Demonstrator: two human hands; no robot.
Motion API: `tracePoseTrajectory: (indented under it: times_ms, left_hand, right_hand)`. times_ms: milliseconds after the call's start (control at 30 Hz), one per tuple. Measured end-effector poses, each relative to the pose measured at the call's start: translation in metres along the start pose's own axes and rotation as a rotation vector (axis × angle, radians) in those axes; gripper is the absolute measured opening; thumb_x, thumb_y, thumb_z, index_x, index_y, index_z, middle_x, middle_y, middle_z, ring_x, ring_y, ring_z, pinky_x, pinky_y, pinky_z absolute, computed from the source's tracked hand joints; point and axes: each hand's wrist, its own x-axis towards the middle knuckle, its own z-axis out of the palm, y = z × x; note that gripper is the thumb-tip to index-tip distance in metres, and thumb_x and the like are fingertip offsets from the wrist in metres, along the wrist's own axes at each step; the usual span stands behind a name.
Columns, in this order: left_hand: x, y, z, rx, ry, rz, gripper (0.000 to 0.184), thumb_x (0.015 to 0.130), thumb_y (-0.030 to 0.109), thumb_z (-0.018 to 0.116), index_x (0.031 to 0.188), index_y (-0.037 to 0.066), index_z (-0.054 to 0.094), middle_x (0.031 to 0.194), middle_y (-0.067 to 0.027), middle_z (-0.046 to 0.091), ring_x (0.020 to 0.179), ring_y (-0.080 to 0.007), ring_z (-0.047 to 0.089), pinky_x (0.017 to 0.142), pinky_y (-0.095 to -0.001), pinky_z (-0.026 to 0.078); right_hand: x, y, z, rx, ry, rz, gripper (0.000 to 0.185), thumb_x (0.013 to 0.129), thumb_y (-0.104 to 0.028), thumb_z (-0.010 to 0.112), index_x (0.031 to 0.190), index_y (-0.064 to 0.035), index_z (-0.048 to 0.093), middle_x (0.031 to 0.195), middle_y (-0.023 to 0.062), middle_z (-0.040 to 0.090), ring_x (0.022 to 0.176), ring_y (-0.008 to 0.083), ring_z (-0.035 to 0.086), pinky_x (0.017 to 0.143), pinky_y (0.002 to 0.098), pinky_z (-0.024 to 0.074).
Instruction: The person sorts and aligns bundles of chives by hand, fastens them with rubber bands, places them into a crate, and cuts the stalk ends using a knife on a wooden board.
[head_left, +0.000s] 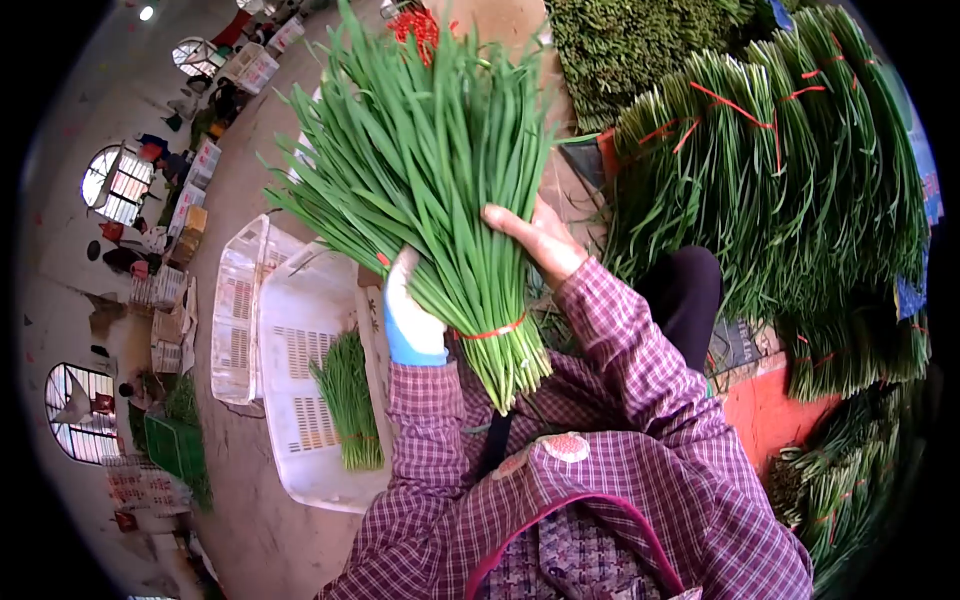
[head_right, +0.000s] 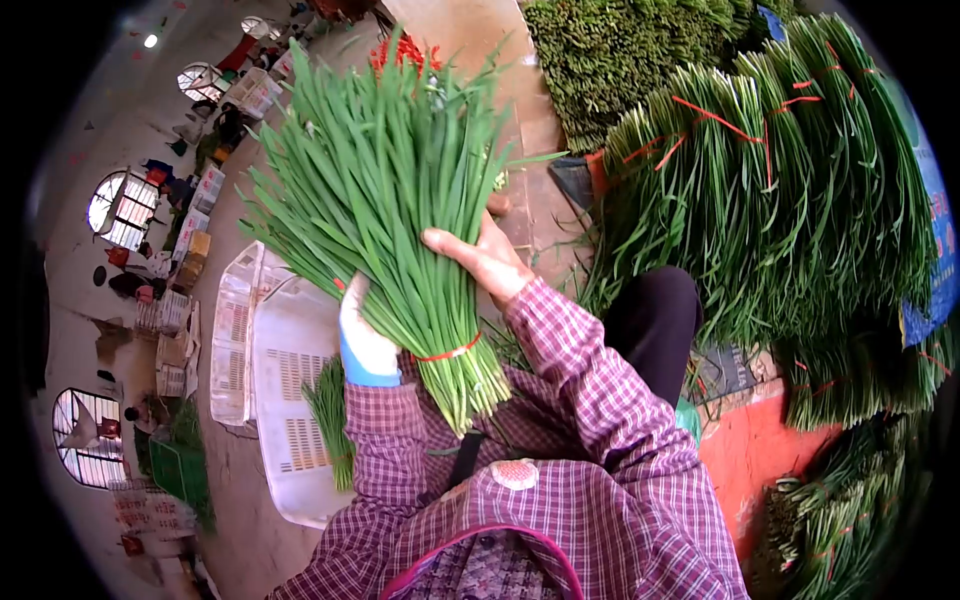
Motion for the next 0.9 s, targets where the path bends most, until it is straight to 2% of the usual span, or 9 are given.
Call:
tracePoseTrajectory:
  times_ms: [133,267,333,467,600,667,733,767,900]
  left_hand:
    - [0.024,0.011,-0.014,0.022,0.013,0.077,0.037,0.099,0.023,0.046,0.128,0.000,0.052,0.126,-0.0164,0.058,0.111,-0.0277,0.061,0.093,-0.0428,0.053]
    - [0.021,0.024,0.014,0.027,0.034,-0.012,0.037,0.097,0.021,0.052,0.129,0.002,0.052,0.129,-0.0139,0.057,0.116,-0.0259,0.057,0.098,-0.0425,0.049]
    - [0.010,0.019,0.032,0.229,0.003,0.144,0.040,0.095,0.023,0.057,0.129,0.003,0.052,0.128,-0.0123,0.056,0.115,-0.0247,0.057,0.099,-0.0422,0.048]
    - [0.021,0.033,0.028,0.146,-0.310,0.003,0.054,0.091,0.030,0.064,0.134,0.003,0.046,0.133,-0.0125,0.051,0.116,-0.0270,0.054,0.098,-0.0405,0.044]
    - [0.024,0.058,-0.029,0.264,-0.364,0.079,0.063,0.092,0.039,0.060,0.142,0.008,0.038,0.139,-0.0217,0.044,0.122,-0.0350,0.050,0.101,-0.0504,0.044]
    - [0.023,0.046,-0.062,0.192,-0.353,-0.034,0.068,0.092,0.040,0.060,0.145,0.008,0.033,0.138,-0.0206,0.045,0.126,-0.0317,0.046,0.101,-0.0479,0.044]
    - [0.034,0.016,-0.106,-0.463,-0.711,-0.526,0.075,0.091,0.048,0.059,0.145,0.004,0.032,0.139,-0.0205,0.044,0.127,-0.0295,0.045,0.104,-0.0487,0.041]
    - [0.037,-0.004,-0.128,-0.620,-0.564,-0.602,0.085,0.087,0.057,0.059,0.145,0.003,0.031,0.140,-0.0195,0.043,0.128,-0.0291,0.045,0.105,-0.0485,0.039]
    - [-0.005,-0.016,-0.039,0.294,-0.325,-0.113,0.117,0.068,0.082,0.057,0.145,0.000,0.028,0.147,-0.0183,0.036,0.132,-0.0348,0.038,0.110,-0.0482,0.033]
  right_hand:
    - [-0.006,-0.008,-0.031,-0.228,-0.062,0.152,0.107,0.082,-0.057,0.067,0.148,0.0063,0.011,0.142,0.0228,0.041,0.131,0.0262,0.041,0.110,0.0387,0.0321]
    - [-0.030,0.006,-0.023,-0.223,-0.240,0.223,0.113,0.082,-0.054,0.068,0.147,0.0101,0.001,0.145,0.0266,0.035,0.134,0.0309,0.037,0.112,0.0391,0.0310]
    - [-0.032,0.023,-0.006,-0.403,-0.201,0.087,0.105,0.082,-0.053,0.069,0.147,0.0059,0.012,0.142,0.0235,0.040,0.133,0.0287,0.039,0.111,0.0396,0.0320]
    - [-0.022,0.033,-0.020,-0.128,-0.195,0.231,0.088,0.085,-0.054,0.064,0.145,-0.0013,0.027,0.139,0.0163,0.046,0.128,0.0257,0.045,0.108,0.0385,0.0357]
    - [-0.023,0.027,-0.034,0.007,-0.199,0.314,0.072,0.092,-0.053,0.055,0.140,-0.0022,0.040,0.133,0.0148,0.054,0.119,0.0234,0.053,0.105,0.0370,0.0403]
    - [-0.023,0.025,-0.031,0.321,-0.140,0.481,0.069,0.094,-0.052,0.053,0.141,-0.0030,0.040,0.132,0.0144,0.054,0.118,0.0217,0.054,0.101,0.0365,0.0445]
    - [-0.028,0.021,-0.020,0.393,-0.121,0.490,0.066,0.095,-0.051,0.052,0.140,-0.0046,0.041,0.132,0.0143,0.054,0.116,0.0215,0.056,0.099,0.0367,0.0475]
    - [-0.029,0.022,-0.015,0.390,-0.069,0.477,0.066,0.095,-0.052,0.051,0.140,-0.0055,0.041,0.133,0.0146,0.053,0.115,0.0219,0.056,0.099,0.0366,0.0475]
    - [-0.021,0.079,-0.030,0.234,-0.109,0.475,0.077,0.094,-0.061,0.042,0.147,-0.0079,0.028,0.144,0.0119,0.042,0.122,0.0231,0.049,0.103,0.0369,0.0424]
